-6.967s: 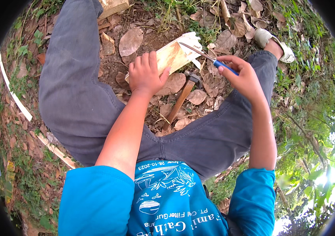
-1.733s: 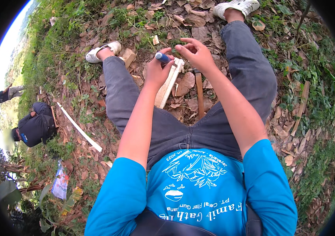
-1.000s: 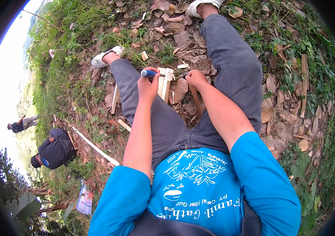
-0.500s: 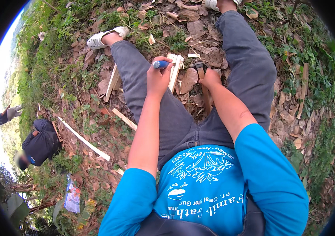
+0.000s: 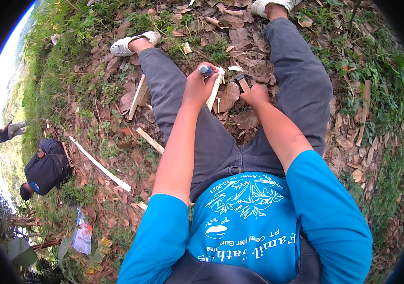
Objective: The person sits on the ground and uses a chisel and hammer to carve a small piece of wood. They repeatedly strike the chisel to remove wood shavings and shape the block.
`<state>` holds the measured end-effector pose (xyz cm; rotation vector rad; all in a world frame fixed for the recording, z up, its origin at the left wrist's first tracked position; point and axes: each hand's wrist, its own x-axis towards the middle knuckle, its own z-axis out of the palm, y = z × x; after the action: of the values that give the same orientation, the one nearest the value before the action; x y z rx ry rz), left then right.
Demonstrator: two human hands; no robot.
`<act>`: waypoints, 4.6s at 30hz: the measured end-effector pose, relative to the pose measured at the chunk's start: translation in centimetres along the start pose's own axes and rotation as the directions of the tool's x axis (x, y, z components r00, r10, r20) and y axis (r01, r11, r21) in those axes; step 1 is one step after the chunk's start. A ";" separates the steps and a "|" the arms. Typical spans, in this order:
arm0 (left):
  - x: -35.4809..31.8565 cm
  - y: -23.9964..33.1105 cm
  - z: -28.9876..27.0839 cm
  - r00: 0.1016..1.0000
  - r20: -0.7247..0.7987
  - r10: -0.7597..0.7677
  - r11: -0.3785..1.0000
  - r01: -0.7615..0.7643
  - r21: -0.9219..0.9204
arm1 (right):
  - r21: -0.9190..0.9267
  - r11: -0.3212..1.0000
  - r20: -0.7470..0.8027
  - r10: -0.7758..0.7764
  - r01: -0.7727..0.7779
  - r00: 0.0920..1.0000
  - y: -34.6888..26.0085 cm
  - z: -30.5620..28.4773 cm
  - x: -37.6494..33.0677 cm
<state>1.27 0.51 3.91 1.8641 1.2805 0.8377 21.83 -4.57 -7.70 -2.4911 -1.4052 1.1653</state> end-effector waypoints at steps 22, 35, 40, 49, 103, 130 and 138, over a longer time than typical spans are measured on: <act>1.6 1.1 1.2 0.995 0.068 0.077 0.995 -0.081 0.060 | 0.404 0.384 -0.381 -0.754 0.830 0.534 -7.2 -22.0 -17.6; 0.4 1.8 -0.2 0.995 0.093 0.022 0.991 -0.033 0.127 | 0.711 0.421 -0.163 -0.680 0.563 0.715 -4.5 -18.5 -18.3; 0.5 2.0 -0.1 0.996 0.088 -0.017 0.995 0.008 0.098 | 0.559 0.688 0.070 -0.595 0.463 0.800 -2.4 -17.1 -15.3; 2.1 1.0 0.3 0.994 0.107 -0.003 0.995 -0.008 0.099 | 0.507 0.420 -0.303 -0.731 0.753 0.612 -8.9 -23.4 -21.6; 0.9 0.3 1.3 0.990 0.136 -0.030 0.996 0.017 0.092 | 0.285 0.593 -0.231 -0.720 0.753 0.654 -5.4 -18.8 -14.5; 7.5 5.2 -4.2 0.792 0.593 -0.143 0.445 -0.484 0.753 | 0.845 0.531 0.174 -0.172 -0.057 0.970 -1.5 -6.5 -3.6; 9.0 1.0 -7.6 0.779 0.610 -0.145 0.613 -0.413 0.673 | 0.797 0.585 0.305 -0.178 -0.149 0.936 -2.6 -6.3 -3.9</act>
<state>-1.84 10.31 9.86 2.6396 1.1195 -0.4287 22.82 -4.10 0.07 -1.6348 -0.6231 1.7949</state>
